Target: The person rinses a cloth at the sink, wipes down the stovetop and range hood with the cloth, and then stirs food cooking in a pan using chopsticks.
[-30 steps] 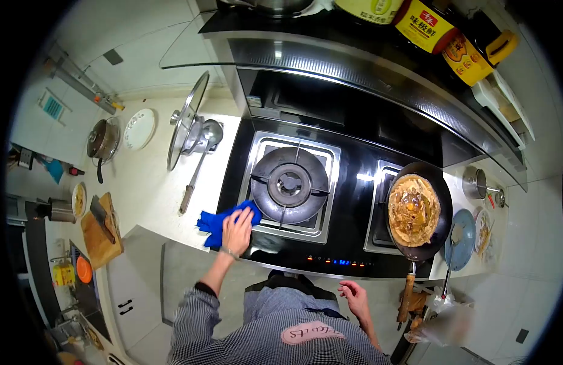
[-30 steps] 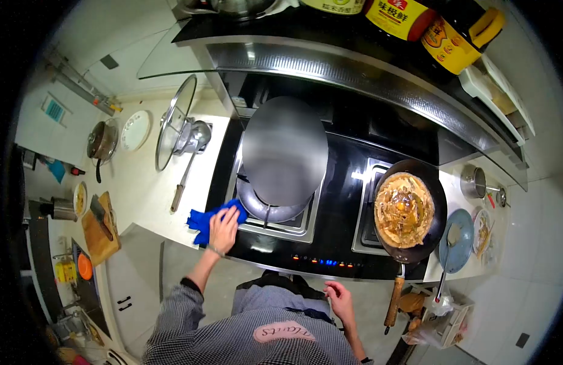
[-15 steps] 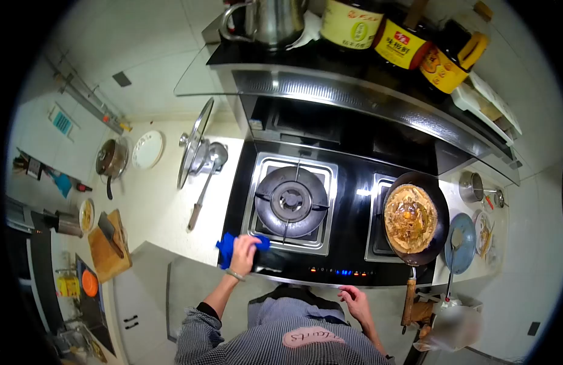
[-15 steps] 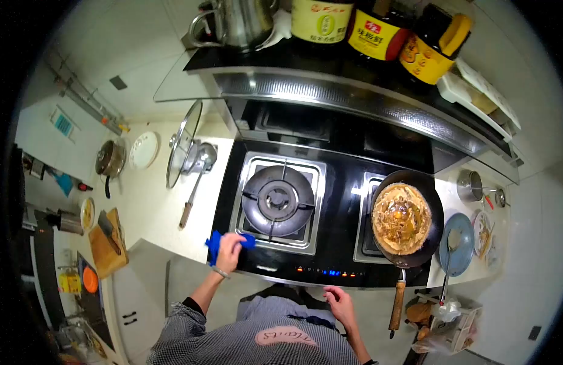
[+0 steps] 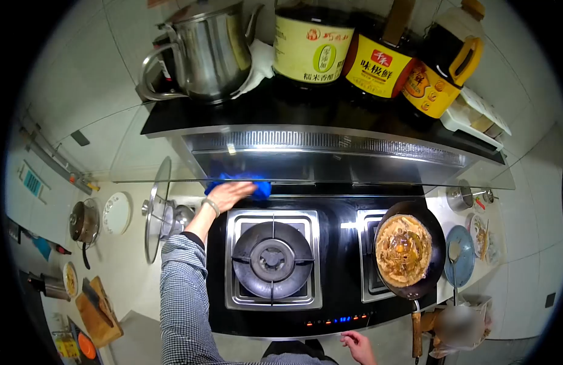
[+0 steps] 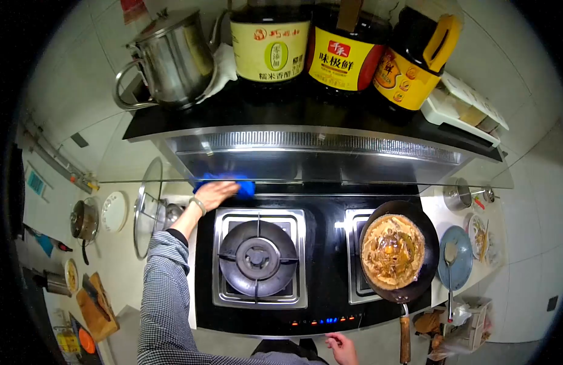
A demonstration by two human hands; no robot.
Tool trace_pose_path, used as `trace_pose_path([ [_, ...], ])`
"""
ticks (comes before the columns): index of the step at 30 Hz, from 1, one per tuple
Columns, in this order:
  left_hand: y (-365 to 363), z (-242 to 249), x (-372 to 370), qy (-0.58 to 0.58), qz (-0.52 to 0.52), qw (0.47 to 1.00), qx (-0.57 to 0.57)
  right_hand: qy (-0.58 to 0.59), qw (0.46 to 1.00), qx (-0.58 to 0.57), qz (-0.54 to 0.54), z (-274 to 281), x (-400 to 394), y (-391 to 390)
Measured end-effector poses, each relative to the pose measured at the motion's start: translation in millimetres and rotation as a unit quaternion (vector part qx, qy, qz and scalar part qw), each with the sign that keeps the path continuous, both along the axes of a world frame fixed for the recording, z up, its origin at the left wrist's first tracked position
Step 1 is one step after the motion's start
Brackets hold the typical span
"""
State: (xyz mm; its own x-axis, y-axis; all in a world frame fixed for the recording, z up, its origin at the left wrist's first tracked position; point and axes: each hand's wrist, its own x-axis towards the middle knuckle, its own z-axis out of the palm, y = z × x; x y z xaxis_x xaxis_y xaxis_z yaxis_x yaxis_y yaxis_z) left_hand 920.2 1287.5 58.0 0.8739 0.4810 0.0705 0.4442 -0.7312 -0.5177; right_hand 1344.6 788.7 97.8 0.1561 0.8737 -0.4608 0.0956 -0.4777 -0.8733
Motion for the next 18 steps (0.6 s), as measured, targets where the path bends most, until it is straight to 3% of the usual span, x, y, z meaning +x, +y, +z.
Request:
trace_pose_path([
  [1,-0.4,-42.2,-17.2,-0.153,-0.007,0.971,-0.181,-0.003,1.0,-0.02,0.004,-6.9,1.7,-2.5],
  [2,0.4,-64.5,-20.5,-0.299,-0.016,0.887,-0.352,-0.008,0.999,-0.039,0.007,-10.2,5.2,-4.3],
  [5,-0.5,-9.4,-7.1,-0.11,-0.012,0.954,-0.277,-0.008,0.998,-0.057,0.006,-3.0,1.1,-2.0],
  [6,-2.2,7.9,1.0,-0.107,-0.011,0.955,-0.277,0.0,0.998,-0.065,0.002,0.0,-1.6,1.2],
  [7,-3.9,22.1,13.1,-0.283,-0.004,0.883,-0.375,0.015,0.998,-0.06,-0.008,-4.6,-2.3,-1.4],
  [9,12.1,33.1,44.8,-0.368,-0.032,0.903,-0.219,0.018,0.998,-0.061,-0.012,1.1,-7.1,2.8],
  [11,18.8,75.5,89.7,-0.257,-0.092,0.958,0.086,0.019,0.998,-0.064,-0.015,5.8,-12.8,8.7],
  [12,7.3,111.6,105.9,-0.254,-0.117,0.951,0.136,0.021,0.998,-0.057,-0.014,7.7,-14.2,10.8],
  [14,19.5,58.2,111.6,-0.244,-0.138,0.958,0.068,0.022,0.998,-0.051,-0.016,9.3,-15.2,16.0],
  [15,9.8,44.1,109.0,0.026,-0.105,0.953,0.285,0.034,0.998,-0.055,-0.028,10.0,-17.6,16.3],
  [16,14.0,-15.1,94.3,0.152,-0.121,0.947,0.255,0.042,0.997,-0.058,-0.038,11.8,-15.9,14.6],
  [18,4.3,0.0,88.0,0.055,-0.067,0.996,0.0,0.041,0.997,-0.062,-0.038,8.1,-10.7,12.4],
])
